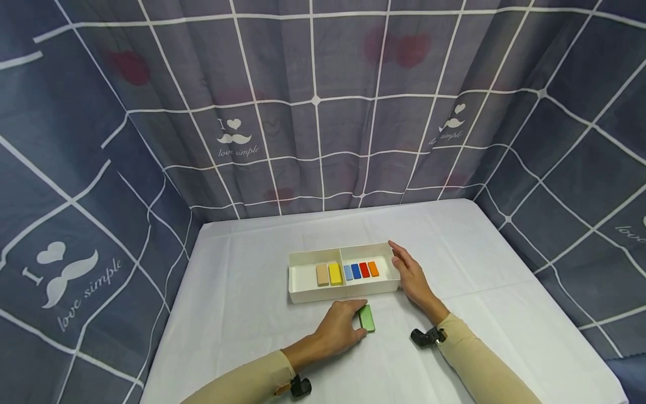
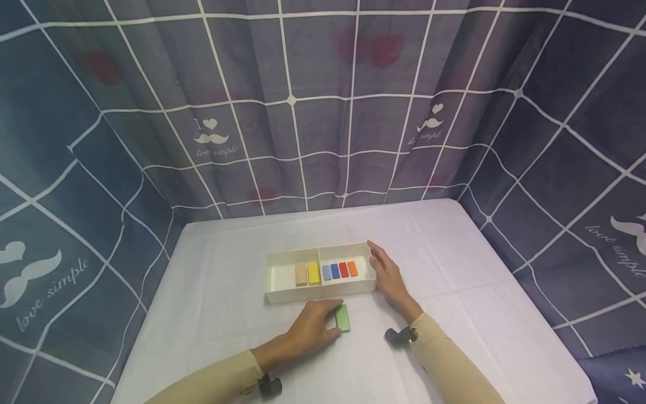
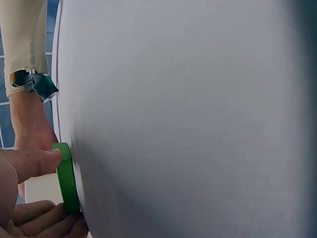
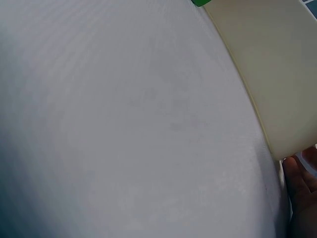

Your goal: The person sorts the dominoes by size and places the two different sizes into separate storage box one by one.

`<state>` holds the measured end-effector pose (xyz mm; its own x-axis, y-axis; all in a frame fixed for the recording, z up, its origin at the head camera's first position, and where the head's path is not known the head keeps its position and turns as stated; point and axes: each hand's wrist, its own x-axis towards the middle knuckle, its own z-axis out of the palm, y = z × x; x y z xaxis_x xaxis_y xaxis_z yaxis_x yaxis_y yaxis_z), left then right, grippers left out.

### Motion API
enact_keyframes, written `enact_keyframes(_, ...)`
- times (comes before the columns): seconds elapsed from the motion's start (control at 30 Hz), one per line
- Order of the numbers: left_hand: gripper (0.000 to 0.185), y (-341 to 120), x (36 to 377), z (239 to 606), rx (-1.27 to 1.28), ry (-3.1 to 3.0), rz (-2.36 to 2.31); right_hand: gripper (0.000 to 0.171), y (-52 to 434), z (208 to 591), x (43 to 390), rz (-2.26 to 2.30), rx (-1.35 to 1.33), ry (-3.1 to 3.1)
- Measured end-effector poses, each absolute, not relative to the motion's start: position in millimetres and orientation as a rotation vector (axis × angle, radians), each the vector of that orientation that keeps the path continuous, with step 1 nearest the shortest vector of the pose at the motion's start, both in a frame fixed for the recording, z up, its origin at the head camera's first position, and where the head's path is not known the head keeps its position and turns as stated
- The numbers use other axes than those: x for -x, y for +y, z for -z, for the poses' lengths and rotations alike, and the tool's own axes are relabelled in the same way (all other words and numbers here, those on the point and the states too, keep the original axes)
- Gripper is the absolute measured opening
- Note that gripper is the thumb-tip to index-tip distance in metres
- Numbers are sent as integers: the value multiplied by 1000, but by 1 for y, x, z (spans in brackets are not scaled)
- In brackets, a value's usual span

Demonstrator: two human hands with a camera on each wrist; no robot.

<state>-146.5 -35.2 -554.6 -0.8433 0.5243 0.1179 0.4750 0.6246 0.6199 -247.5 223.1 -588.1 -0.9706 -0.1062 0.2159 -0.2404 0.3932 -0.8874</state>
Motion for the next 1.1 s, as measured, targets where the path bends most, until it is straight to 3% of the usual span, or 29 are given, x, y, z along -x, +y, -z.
enact_keyframes(0.53, 64, -41, 152, 549, -836, 2733, -1081, 49, 221, 585, 244, -1675, -323, -2481)
enact_keyframes(1.1, 64, -51, 155, 512, -948, 2828, -1040, 49, 221, 586, 246, -1694, -303, -2479)
